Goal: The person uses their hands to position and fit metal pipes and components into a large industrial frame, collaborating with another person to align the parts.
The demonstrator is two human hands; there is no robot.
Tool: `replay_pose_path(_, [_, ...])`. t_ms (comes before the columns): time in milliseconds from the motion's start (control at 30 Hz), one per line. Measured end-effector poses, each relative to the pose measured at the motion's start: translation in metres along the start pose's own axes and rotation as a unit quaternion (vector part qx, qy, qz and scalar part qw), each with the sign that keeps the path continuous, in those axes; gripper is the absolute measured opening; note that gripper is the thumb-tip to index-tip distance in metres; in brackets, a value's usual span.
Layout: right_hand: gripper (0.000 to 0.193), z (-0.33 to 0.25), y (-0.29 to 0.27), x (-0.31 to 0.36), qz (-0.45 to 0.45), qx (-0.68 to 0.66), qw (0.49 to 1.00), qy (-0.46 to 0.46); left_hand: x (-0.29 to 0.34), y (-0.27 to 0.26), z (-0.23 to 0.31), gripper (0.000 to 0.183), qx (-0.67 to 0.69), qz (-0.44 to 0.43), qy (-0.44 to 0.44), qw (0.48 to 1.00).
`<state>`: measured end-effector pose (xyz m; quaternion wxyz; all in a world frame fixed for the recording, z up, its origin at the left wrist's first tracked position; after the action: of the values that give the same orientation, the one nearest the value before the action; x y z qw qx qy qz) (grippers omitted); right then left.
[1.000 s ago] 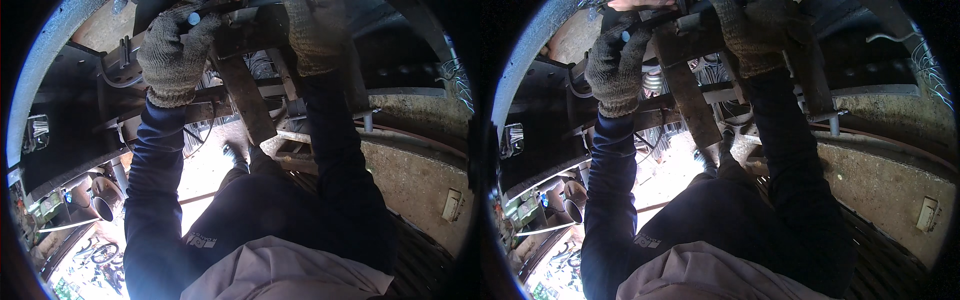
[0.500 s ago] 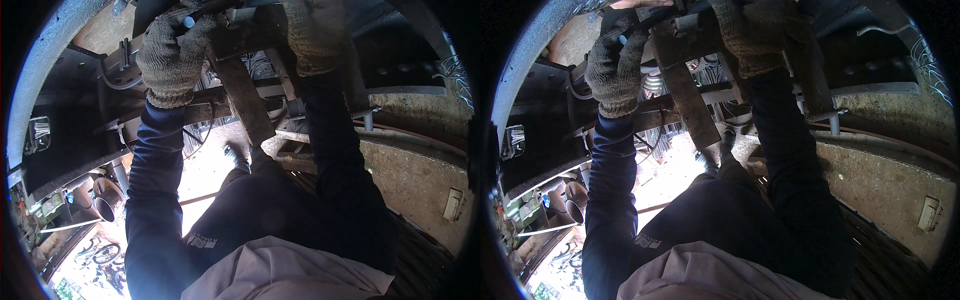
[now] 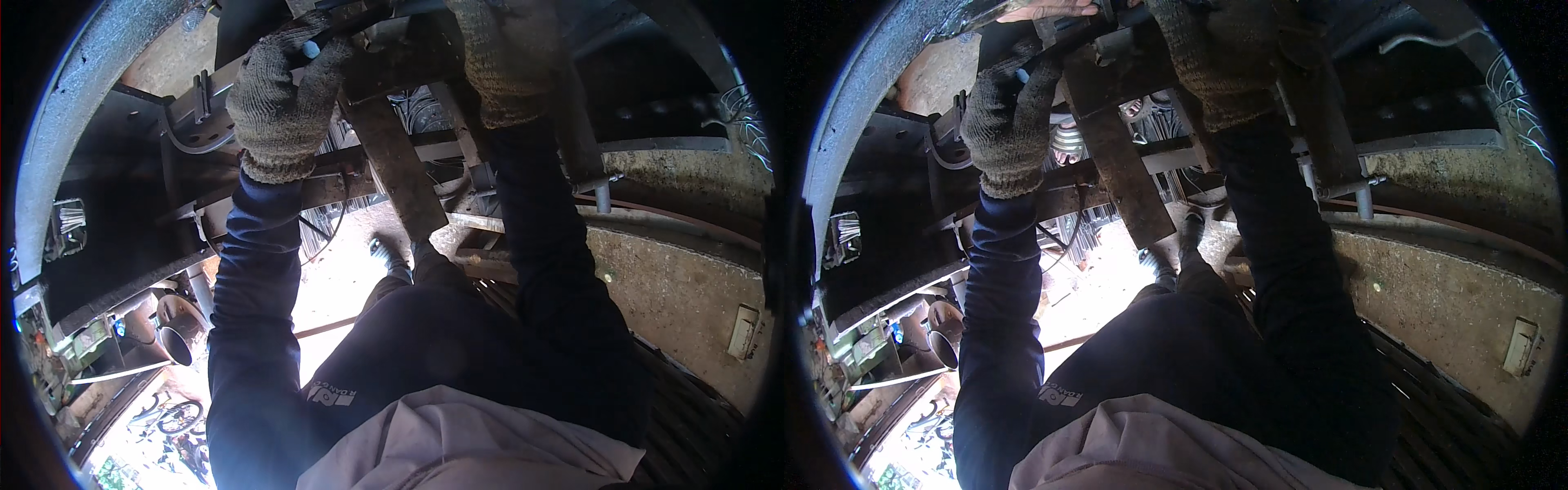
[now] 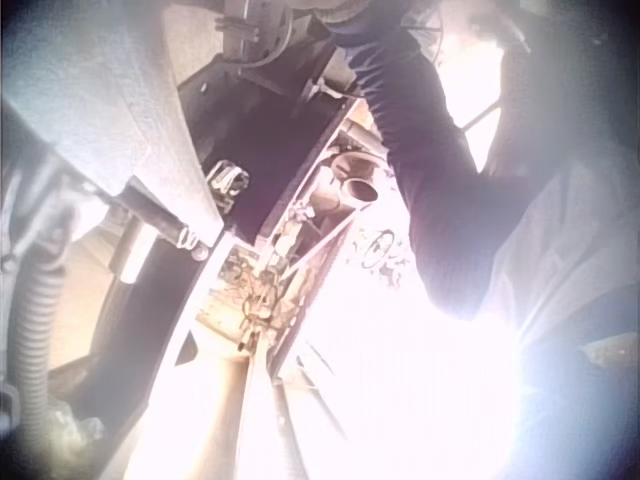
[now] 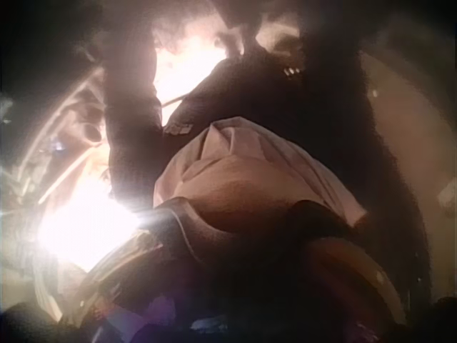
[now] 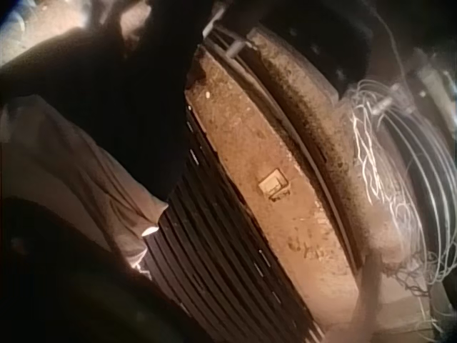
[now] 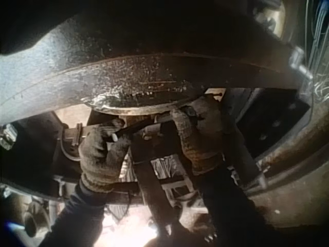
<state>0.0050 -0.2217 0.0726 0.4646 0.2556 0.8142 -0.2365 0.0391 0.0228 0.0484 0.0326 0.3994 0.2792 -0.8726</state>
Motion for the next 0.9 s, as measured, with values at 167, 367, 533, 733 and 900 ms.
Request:
replay_pose_path(167, [0.030,0.000,-0.001,0.000,-0.011,0.014,1.000,0.020,-0.002,-0.001,0.001,0.028,0.006,0.005,0.023,1.000])
replay_pose_path(367, [0.030,0.001,0.001,-0.001,-0.013,-0.010,1.000,0.019,0.000,0.001,0.000,0.029,0.021,0.031,0.044,0.998])
replay_pose_path(533, [0.031,0.003,0.001,0.002,0.003,-0.016,1.000,0.022,0.000,0.000,0.002,0.031,0.024,0.006,0.003,1.000])
replay_pose_path(733, [0.032,0.004,0.002,0.001,0.016,-0.031,0.999,0.007,0.000,0.000,0.000,0.028,0.013,0.005,0.010,1.000])
replay_pose_path(900, [0.032,0.005,-0.002,-0.002,-0.028,0.009,1.000,-0.009,0.001,-0.002,-0.006,0.028,-0.006,0.007,0.030,1.000])
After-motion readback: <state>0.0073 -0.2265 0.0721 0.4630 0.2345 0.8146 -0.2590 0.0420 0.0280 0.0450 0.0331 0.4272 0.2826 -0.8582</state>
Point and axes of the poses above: each hand's wrist, its own x-axis away from the middle knuckle, its own y-axis out of the palm, z = x × y, the point moved 3 cm from there along -x, towards the middle knuckle, and after that the axes turned 7 degrees about -x, right-handed, at the moved point
